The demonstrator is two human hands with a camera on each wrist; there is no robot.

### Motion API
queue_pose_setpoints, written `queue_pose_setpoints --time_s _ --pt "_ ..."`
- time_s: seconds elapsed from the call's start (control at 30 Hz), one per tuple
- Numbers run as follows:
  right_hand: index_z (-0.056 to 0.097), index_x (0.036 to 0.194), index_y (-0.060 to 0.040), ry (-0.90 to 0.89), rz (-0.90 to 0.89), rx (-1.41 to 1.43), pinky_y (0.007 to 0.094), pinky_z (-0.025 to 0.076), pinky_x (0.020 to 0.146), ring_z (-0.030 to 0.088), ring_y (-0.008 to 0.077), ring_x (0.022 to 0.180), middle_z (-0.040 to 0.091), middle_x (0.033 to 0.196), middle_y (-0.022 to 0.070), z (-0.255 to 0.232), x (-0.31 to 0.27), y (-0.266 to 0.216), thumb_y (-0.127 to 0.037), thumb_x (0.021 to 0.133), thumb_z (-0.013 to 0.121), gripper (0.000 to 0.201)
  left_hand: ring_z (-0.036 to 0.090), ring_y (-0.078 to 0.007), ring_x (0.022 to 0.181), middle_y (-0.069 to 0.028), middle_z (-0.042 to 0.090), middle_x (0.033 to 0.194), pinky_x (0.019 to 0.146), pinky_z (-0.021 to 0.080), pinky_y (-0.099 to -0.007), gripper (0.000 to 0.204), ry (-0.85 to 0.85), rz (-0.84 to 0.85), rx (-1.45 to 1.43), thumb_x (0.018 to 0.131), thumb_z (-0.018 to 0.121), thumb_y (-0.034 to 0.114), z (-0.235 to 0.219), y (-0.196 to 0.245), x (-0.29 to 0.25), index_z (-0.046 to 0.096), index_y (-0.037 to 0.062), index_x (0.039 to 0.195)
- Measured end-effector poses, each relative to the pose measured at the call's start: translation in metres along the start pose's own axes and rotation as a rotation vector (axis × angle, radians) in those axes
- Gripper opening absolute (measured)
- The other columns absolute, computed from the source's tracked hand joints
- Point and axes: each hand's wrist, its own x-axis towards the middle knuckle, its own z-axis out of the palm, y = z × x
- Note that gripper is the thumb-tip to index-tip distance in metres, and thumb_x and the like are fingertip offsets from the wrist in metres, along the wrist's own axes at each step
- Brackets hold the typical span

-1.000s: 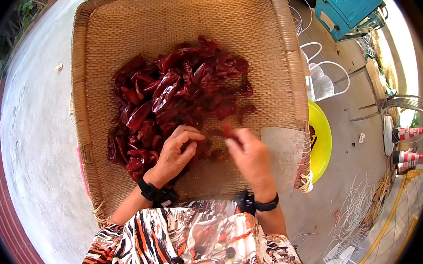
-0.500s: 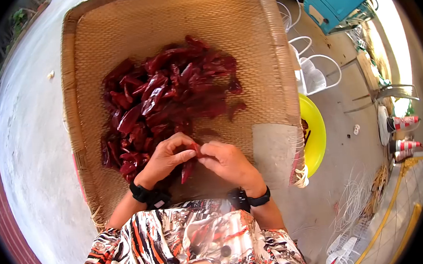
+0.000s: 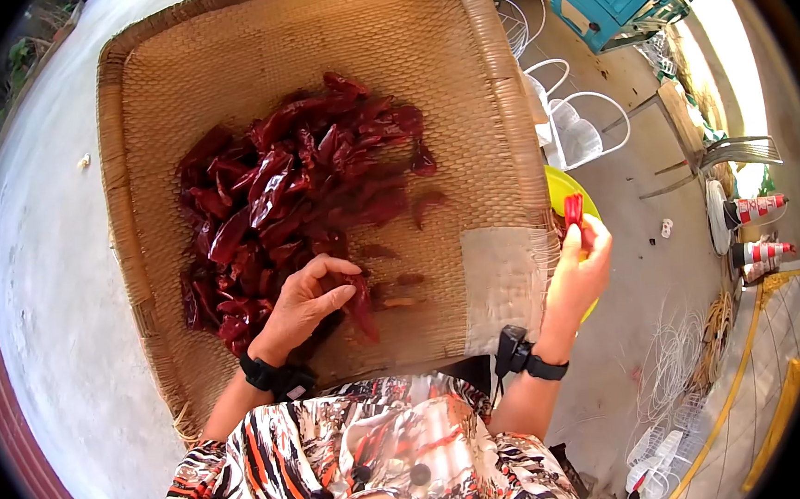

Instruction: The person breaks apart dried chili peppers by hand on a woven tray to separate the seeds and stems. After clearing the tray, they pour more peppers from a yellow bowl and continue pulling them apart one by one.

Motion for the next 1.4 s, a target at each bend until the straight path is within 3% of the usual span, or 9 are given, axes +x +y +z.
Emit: queue_pose_setpoints --time_s 0.07,0.13,0.27,0.43,0.77,0.9,1.07,1.2,1.4 --pt "0.059 0.12 -0.0018 0.119 -0.075 -0.303 0.0361 0.048 0.092 0.061 0.0236 0.104 0.063 0.118 0.0131 -0.002 0.003 0.018 -0.013 0.095 0.062 0.028 0.056 -0.0042 0.087 0.002 0.06 0.099 0.078 0.047 -0.0202 0.019 0.03 -0.073 -0.13 0.095 0.066 0.012 0.001 0.004 -0.001 0.061 0.003 0.111" --pt "0.059 0.12 -0.0018 0.013 0.004 -0.012 0.0339 0.048 0.092 0.062 0.0217 0.102 0.064 0.114 0.0118 -0.003 -0.011 -0.005 -0.015 0.094 0.063 0.029 0.057 -0.0036 0.083 0.0025 0.06 0.094 0.075 0.048 -0.0193 0.017 0.066 -0.043 -0.135 0.095 0.068 0.013 0.001 -0.001 0.0 0.06 0.0031 0.107" --pt "0.061 0.119 -0.0054 -0.722 0.091 0.386 0.0315 0.052 0.082 0.065 0.0175 0.091 0.069 0.102 0.0084 0.018 -0.048 -0.056 -0.022 0.095 0.065 0.029 0.061 -0.007 0.08 -0.0003 0.062 0.093 0.073 0.052 -0.0216 0.015 0.065 -0.062 -0.247 0.095 0.068 0.014 0.001 0.0 0.0 0.058 0.0043 0.102" --pt "0.063 0.114 -0.0045 -1.244 -0.108 0.298 0.0325 0.053 0.077 0.068 0.0247 0.087 0.069 0.098 0.0157 0.037 -0.08 -0.109 -0.016 0.092 0.068 0.025 0.063 -0.0093 0.079 -0.0016 0.063 0.091 0.073 0.053 -0.0234 0.014 0.12 -0.036 -0.302 0.095 0.067 0.013 0.001 -0.003 0.0 0.058 0.0042 0.1" --pt "0.068 0.103 -0.0023 -1.169 -0.223 0.512 0.0306 0.052 0.07 0.066 0.0198 0.078 0.067 0.088 0.0097 0.051 -0.086 -0.097 -0.004 0.086 0.071 0.017 0.06 -0.0101 0.085 -0.0013 0.062 0.094 0.078 0.05 -0.026 0.016 -0.058 -0.101 -0.576 0.095 0.066 0.015 -0.006 0.009 -0.003 0.059 0.0052 0.105" --pt "0.067 0.1 -0.0018 -0.993 0.165 0.571 0.0258 0.05 0.067 0.061 0.0091 0.072 0.065 0.084 0.0027 0.042 -0.075 -0.09 -0.008 0.091 0.069 0.011 0.059 -0.0105 0.085 -0.0054 0.055 0.111 0.078 0.049 -0.0258 0.022 0.272 0.145 -0.288 0.094 0.064 0.01 -0.002 0.011 -0.007 0.057 0.0021 0.113" --pt "0.064 0.106 -0.0062 -0.511 0.48 1.286 0.0255 0.047 0.07 0.055 0.0107 0.074 0.066 0.092 0.0025 0.028 -0.029 -0.029 -0.03 0.099 0.061 0.026 0.056 -0.0117 0.082 -0.0104 0.038 0.139 0.069 0.049 -0.0226 0.033 0.721 0.444 0.575 0.089 0.059 -0.009 -0.009 0.01 -0.004 0.057 0.0028 0.12" --pt "0.063 0.119 -0.0046 -0.198 0.862 1.8 0.0295 0.048 0.071 0.055 0.0141 0.076 0.064 0.094 0.0028 0.005 -0.005 0.001 -0.038 0.101 0.055 0.039 0.059 -0.013 0.082 -0.0151 0.034 0.15 0.069 0.051 -0.0246 0.043 0.69 0.398 0.661 0.088 0.057 -0.013 -0.013 0.011 0.0 0.055 0.0021 0.129" --pt "0.058 0.122 -0.0043 -0.594 0.761 1.499 0.0293 0.048 0.072 0.053 0.0131 0.078 0.061 0.099 0.003 0.027 -0.039 -0.015 -0.034 0.103 0.051 0.036 0.064 -0.0194 0.08 -0.0193 0.04 0.144 0.071 0.052 -0.0282 0.049 0.773 0.524 0.581 0.084 0.058 -0.015 -0.014 -0.006 0.003 0.055 -0.0001 0.13"
